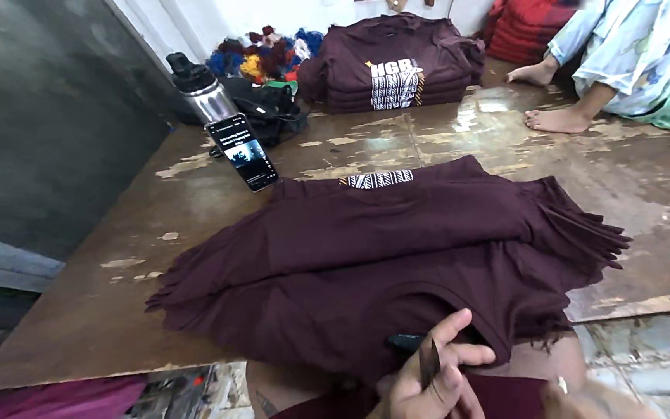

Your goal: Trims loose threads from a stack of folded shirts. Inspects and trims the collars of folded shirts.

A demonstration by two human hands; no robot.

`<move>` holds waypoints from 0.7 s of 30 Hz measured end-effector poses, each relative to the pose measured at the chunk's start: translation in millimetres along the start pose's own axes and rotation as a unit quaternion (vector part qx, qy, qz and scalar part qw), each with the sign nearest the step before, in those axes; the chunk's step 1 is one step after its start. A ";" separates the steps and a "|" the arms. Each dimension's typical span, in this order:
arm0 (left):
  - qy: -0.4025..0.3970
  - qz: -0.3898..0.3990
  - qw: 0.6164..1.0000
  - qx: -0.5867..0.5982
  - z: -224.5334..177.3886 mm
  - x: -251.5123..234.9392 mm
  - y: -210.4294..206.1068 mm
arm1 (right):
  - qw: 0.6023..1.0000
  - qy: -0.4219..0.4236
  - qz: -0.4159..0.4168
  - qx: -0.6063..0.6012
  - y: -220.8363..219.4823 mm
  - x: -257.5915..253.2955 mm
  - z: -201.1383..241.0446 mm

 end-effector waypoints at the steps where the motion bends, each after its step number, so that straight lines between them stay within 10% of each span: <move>1: -0.005 -0.009 1.000 -0.010 -0.5 1.2 -1.7 | 0.995 -0.021 -0.035 0.088 6.3 1.9 -20.5; 6: -0.089 -0.042 0.982 -0.159 -4.8 10.7 -8.1 | 0.982 -0.038 -0.181 -0.042 -5.8 17.2 -91.7; 11: -0.163 0.025 0.932 -0.322 -26.7 14.0 -5.4 | 0.985 -0.084 -0.144 -0.043 -6.9 28.6 -99.9; 21: -0.266 0.033 0.667 -0.695 -81.5 -17.6 -24.1 | 0.963 -0.004 -0.204 0.176 6.7 47.2 -76.4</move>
Point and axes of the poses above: each hand's wrist, its own x-axis away from the middle knuckle, its own y-axis out of the back of the hand, z = x × y, the point moved 8 cm from there along -x, towards the middle knuckle, and after that the axes turned 10 degrees about -z, right-handed, at the moved point
